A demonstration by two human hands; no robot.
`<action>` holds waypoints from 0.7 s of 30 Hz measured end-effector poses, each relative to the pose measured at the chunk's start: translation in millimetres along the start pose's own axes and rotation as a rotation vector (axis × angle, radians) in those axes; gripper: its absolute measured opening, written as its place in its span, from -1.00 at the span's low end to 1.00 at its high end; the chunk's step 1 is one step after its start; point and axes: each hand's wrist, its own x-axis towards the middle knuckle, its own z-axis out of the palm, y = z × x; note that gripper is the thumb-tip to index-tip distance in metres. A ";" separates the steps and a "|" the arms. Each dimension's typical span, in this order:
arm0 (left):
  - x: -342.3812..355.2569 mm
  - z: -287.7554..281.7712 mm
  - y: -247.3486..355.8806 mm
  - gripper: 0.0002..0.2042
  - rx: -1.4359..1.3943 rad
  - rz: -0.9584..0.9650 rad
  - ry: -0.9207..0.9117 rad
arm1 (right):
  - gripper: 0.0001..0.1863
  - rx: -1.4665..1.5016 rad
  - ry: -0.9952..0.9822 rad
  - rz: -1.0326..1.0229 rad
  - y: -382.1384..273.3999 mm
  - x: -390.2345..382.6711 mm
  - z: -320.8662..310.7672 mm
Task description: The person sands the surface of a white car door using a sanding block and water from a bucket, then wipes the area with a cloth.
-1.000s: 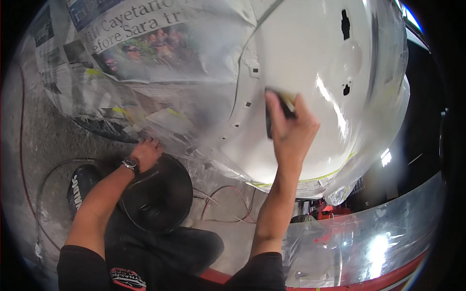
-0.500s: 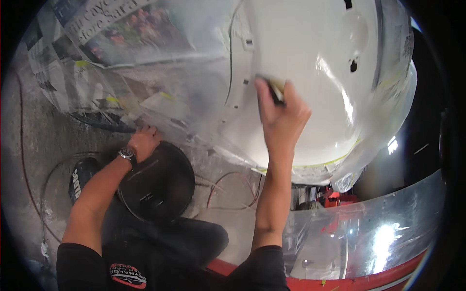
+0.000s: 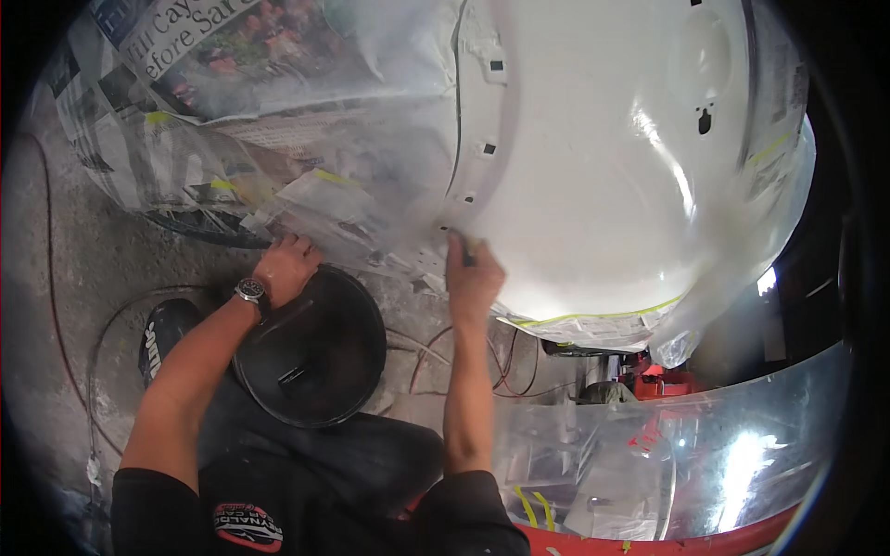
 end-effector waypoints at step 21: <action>-2.3 -4.1 1.7 -0.79 0.018 0.062 -0.025 | -0.53 -0.183 0.606 -0.386 -54.9 121.7 -61.0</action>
